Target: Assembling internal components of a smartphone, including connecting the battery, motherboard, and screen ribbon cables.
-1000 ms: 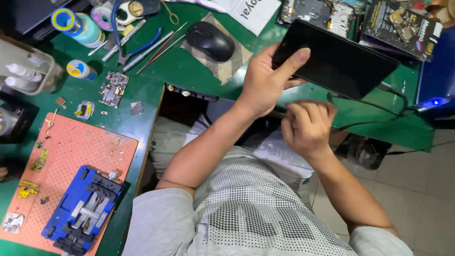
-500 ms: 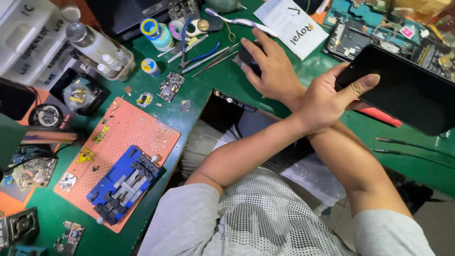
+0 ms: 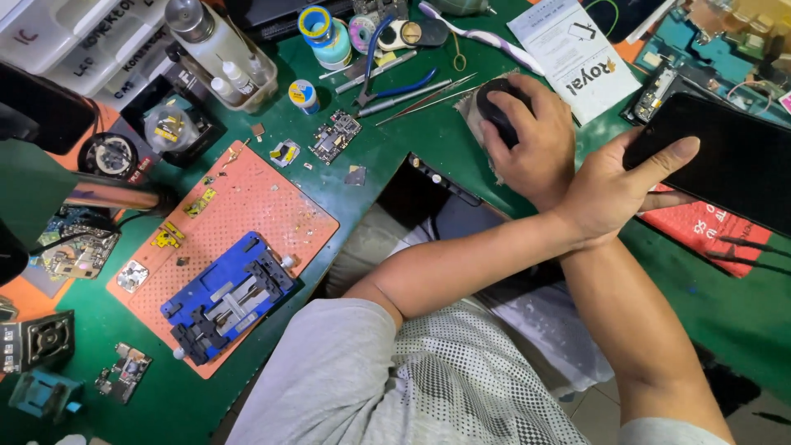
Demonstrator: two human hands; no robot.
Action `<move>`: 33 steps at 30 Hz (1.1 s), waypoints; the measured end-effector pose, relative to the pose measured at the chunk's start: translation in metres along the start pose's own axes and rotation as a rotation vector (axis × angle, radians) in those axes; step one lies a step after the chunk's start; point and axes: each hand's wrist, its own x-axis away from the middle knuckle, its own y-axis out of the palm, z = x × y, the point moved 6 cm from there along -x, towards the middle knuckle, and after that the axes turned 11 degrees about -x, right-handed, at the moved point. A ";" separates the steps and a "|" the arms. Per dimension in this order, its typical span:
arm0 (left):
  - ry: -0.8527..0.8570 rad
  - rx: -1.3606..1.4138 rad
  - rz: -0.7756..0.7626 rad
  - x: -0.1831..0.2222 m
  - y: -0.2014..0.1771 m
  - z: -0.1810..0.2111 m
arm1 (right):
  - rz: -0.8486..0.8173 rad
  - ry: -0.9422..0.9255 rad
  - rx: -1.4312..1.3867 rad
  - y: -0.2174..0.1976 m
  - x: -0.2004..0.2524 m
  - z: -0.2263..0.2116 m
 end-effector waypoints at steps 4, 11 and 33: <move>-0.051 -0.038 0.034 0.005 0.002 0.010 | -0.012 -0.018 0.020 0.001 -0.001 -0.001; -0.070 -0.051 0.000 0.002 0.001 -0.004 | 0.009 -0.080 0.028 -0.001 0.000 -0.005; -0.055 -0.072 0.004 0.004 0.000 -0.004 | 0.011 -0.066 0.054 0.001 0.001 -0.003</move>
